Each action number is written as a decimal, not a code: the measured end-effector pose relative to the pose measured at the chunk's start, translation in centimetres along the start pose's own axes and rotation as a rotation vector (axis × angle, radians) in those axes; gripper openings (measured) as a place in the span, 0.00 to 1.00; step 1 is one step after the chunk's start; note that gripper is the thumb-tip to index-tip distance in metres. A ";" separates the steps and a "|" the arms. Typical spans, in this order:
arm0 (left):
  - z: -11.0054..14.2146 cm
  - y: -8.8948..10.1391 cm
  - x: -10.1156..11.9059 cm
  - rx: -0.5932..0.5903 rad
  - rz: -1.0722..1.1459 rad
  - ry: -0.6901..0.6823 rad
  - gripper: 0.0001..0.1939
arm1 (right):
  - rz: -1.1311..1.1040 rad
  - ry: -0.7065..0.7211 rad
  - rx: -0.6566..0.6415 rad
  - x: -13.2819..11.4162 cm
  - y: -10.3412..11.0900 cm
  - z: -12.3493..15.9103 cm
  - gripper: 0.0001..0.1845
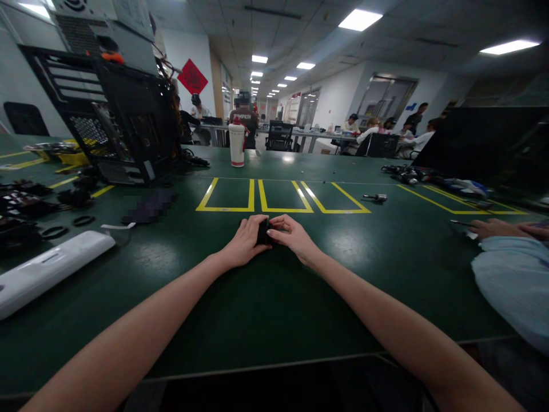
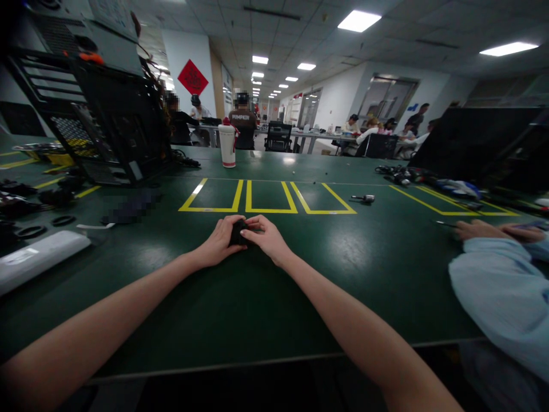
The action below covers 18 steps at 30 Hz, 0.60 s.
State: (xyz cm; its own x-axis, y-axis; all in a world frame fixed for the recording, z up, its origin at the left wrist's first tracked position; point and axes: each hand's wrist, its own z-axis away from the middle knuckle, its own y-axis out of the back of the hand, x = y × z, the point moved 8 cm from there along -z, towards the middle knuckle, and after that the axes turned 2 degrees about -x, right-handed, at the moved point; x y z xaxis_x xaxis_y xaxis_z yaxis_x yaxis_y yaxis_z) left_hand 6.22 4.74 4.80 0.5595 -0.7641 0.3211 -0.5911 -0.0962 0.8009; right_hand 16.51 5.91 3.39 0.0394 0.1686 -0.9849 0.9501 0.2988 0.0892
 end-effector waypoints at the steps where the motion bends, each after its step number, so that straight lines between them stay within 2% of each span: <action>1: 0.0 0.0 0.0 0.000 -0.006 -0.001 0.32 | -0.010 -0.019 -0.001 0.2 0.0 -0.1 0.18; 4: 0.0 0.0 0.1 -0.001 -0.017 -0.003 0.31 | -0.036 -0.046 -0.024 0.5 0.0 -0.2 0.20; 11: 0.1 0.0 0.0 0.001 -0.007 0.008 0.30 | -0.047 0.074 -0.049 -0.5 -0.3 0.1 0.21; 18: 0.0 0.0 0.1 0.001 0.001 -0.005 0.32 | 0.006 0.031 -0.012 -0.3 -0.2 0.3 0.13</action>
State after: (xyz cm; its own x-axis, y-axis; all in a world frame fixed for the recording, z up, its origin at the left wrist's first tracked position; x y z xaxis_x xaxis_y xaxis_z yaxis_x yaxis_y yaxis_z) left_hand 6.23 4.67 4.84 0.5561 -0.7675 0.3189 -0.5919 -0.0964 0.8002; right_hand 16.41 5.54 3.64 0.0350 0.1991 -0.9794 0.9460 0.3093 0.0966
